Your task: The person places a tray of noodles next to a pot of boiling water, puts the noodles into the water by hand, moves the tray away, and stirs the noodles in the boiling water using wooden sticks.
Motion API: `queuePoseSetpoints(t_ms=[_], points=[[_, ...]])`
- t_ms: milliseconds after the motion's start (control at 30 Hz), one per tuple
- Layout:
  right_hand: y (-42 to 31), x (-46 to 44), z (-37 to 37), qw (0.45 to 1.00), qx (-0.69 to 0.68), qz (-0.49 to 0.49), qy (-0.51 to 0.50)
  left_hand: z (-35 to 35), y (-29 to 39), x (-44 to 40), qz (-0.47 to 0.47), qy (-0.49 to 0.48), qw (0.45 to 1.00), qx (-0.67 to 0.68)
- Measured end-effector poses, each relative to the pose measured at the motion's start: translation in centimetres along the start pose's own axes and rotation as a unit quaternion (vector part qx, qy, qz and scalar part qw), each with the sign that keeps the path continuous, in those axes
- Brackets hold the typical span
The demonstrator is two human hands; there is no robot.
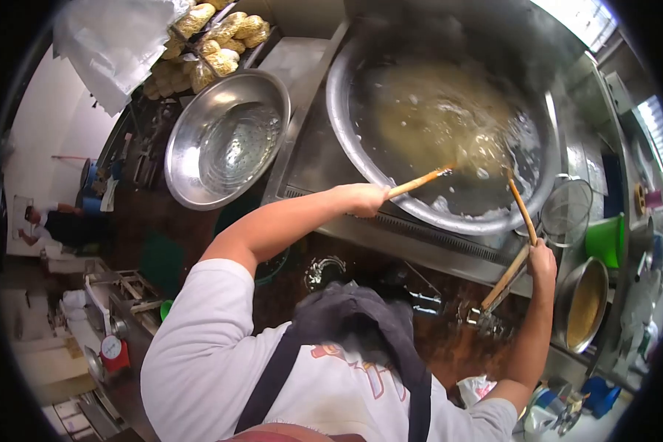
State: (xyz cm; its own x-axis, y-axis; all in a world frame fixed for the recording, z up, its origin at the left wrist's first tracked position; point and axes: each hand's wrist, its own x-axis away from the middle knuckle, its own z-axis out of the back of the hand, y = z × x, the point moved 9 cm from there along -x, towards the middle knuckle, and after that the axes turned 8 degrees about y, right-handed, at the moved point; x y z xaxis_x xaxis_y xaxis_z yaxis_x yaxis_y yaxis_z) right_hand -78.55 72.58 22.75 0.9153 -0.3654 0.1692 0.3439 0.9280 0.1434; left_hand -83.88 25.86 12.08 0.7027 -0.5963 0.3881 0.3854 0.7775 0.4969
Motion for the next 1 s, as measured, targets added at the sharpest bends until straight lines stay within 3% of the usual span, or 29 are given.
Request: queuePoseSetpoints(t_ms=[67, 100, 133, 200, 367, 533, 633, 767, 833, 900, 1000], points=[[5.0, 2.1, -2.0, 0.998, 0.039, -0.042, -0.015, -0.4, 1.3, 1.8, 0.009, -0.061, 0.998, 0.021], [3.8, 4.4, -0.5, 0.998, 0.06, -0.026, -0.018, -1.2, 0.5, 1.9, -0.007, -0.071, 0.997, 0.001], [0.8, 5.2, 0.7, 0.997, 0.075, 0.003, -0.021, -1.7, -1.6, 1.8, -0.027, -0.026, 0.999, -0.002], [1.8, 4.9, 0.5, 0.997, 0.043, -0.064, 0.009, -0.9, -3.3, 3.4, -0.039, -0.021, 0.999, 0.009], [-0.7, 11.1, 7.3, 0.995, 0.041, -0.082, 0.033, 0.7, -8.6, 8.6, -0.025, -0.004, 0.998, 0.059], [-1.9, 14.4, 12.7, 0.998, 0.005, -0.03, 0.061, 9.5, -13.8, 17.7, 0.034, 0.018, 0.996, 0.083], [-6.2, 15.2, 15.2, 0.999, -0.003, -0.011, 0.039, 13.6, -16.0, 20.0, 0.092, 0.062, 0.994, 0.02], [-10.3, 13.3, 13.3, 0.999, 0.034, 0.033, 0.027, 14.4, -13.7, 18.2, 0.147, 0.104, 0.98, -0.085], [-13.1, 8.9, 8.6, 0.993, 0.059, 0.092, 0.052, 13.0, -13.1, 16.3, 0.244, 0.128, 0.961, -0.007], [-14.9, 2.8, 1.9, 0.98, 0.064, 0.165, 0.091, 9.7, -12.0, 10.8, 0.24, 0.127, 0.962, -0.008], [-15.3, -0.6, -2.8, 0.995, 0.023, 0.086, 0.052, 4.7, -9.5, 0.0, 0.184, 0.154, 0.971, -0.008]])
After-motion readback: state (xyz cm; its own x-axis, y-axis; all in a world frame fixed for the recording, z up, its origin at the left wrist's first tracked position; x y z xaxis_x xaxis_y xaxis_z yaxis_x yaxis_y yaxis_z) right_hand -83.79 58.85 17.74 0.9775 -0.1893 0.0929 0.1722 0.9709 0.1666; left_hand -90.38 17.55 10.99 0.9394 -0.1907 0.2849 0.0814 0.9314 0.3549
